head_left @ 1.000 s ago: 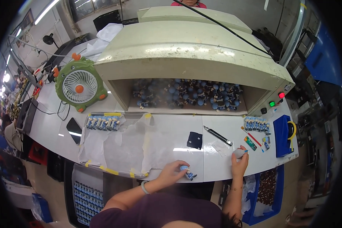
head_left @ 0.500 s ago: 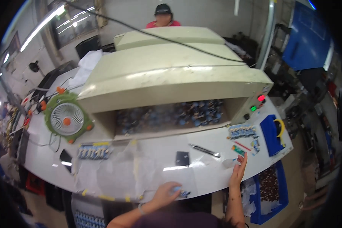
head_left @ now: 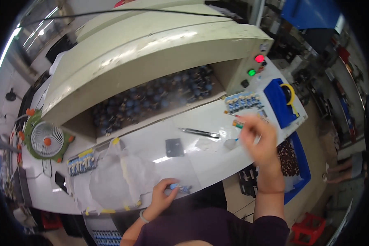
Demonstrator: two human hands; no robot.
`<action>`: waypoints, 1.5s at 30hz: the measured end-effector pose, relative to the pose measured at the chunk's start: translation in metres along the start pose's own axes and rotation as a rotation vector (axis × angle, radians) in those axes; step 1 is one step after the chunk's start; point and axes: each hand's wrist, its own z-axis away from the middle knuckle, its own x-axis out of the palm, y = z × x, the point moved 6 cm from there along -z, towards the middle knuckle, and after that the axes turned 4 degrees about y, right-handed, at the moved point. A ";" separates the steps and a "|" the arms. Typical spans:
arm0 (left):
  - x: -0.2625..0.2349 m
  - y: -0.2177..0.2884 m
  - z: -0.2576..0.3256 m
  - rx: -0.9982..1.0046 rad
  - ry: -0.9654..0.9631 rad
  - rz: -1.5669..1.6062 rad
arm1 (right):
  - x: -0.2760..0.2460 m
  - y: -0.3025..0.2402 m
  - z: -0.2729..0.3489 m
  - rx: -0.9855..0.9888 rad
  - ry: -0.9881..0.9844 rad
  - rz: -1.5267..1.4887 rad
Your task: The person assembles figurines by applying glue from an applicator bottle onto the components and attaching the pieces together by hand.
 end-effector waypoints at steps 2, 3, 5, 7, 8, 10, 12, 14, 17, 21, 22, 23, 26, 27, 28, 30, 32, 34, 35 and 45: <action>0.005 0.003 0.001 0.060 -0.044 -0.025 | 0.040 -0.007 0.037 0.022 -0.298 0.011; 0.008 0.006 0.003 0.036 -0.115 -0.015 | 0.062 -0.002 0.056 0.022 -0.396 -0.028; 0.007 0.010 0.003 0.054 -0.117 -0.024 | 0.096 0.021 0.093 0.203 -0.515 -0.040; 0.005 0.010 0.009 0.082 -0.121 -0.004 | 0.121 0.029 0.115 0.106 -0.441 -0.071; 0.003 0.009 0.011 0.077 -0.103 -0.008 | 0.123 0.027 0.121 0.024 -0.355 -0.087; 0.001 0.007 0.014 0.039 -0.098 0.091 | 0.132 0.027 0.132 0.113 -0.416 -0.080; -0.002 0.009 0.015 -0.033 -0.055 0.260 | 0.135 0.029 0.136 0.185 -0.387 -0.124; -0.008 0.012 0.013 -0.104 -0.012 0.431 | 0.140 0.027 0.138 0.243 -0.439 -0.187; -0.018 0.028 0.002 -0.053 -0.004 0.469 | 0.147 0.029 0.144 0.335 -0.508 -0.304; -0.023 0.032 -0.003 -0.032 0.014 0.488 | 0.152 0.028 0.150 0.445 -0.577 -0.370; -0.025 0.030 0.000 -0.040 0.040 0.457 | 0.152 0.026 0.152 0.431 -0.564 -0.359; -0.026 0.028 0.000 -0.034 0.067 0.426 | 0.154 0.027 0.153 0.416 -0.544 -0.366; -0.029 0.020 0.011 -0.067 0.102 0.460 | 0.157 0.022 0.155 0.407 -0.549 -0.385; -0.028 0.022 0.013 -0.063 0.102 0.461 | 0.156 0.022 0.157 0.408 -0.571 -0.350; -0.027 0.023 0.015 -0.058 0.106 0.462 | 0.156 0.023 0.162 0.446 -0.580 -0.318; -0.024 0.018 0.011 -0.059 0.055 0.487 | 0.151 0.021 0.164 0.488 -0.520 -0.333; -0.022 0.018 0.010 -0.095 0.018 0.412 | 0.147 0.024 0.169 0.449 -0.465 -0.329; -0.026 0.020 0.009 -0.096 0.043 0.453 | 0.151 0.030 0.167 0.478 -0.485 -0.300; -0.026 0.019 0.011 -0.116 0.064 0.489 | 0.152 0.028 0.162 0.432 -0.479 -0.311; -0.036 0.053 -0.002 0.202 0.034 -0.261 | 0.136 0.045 0.148 0.509 -0.252 -0.487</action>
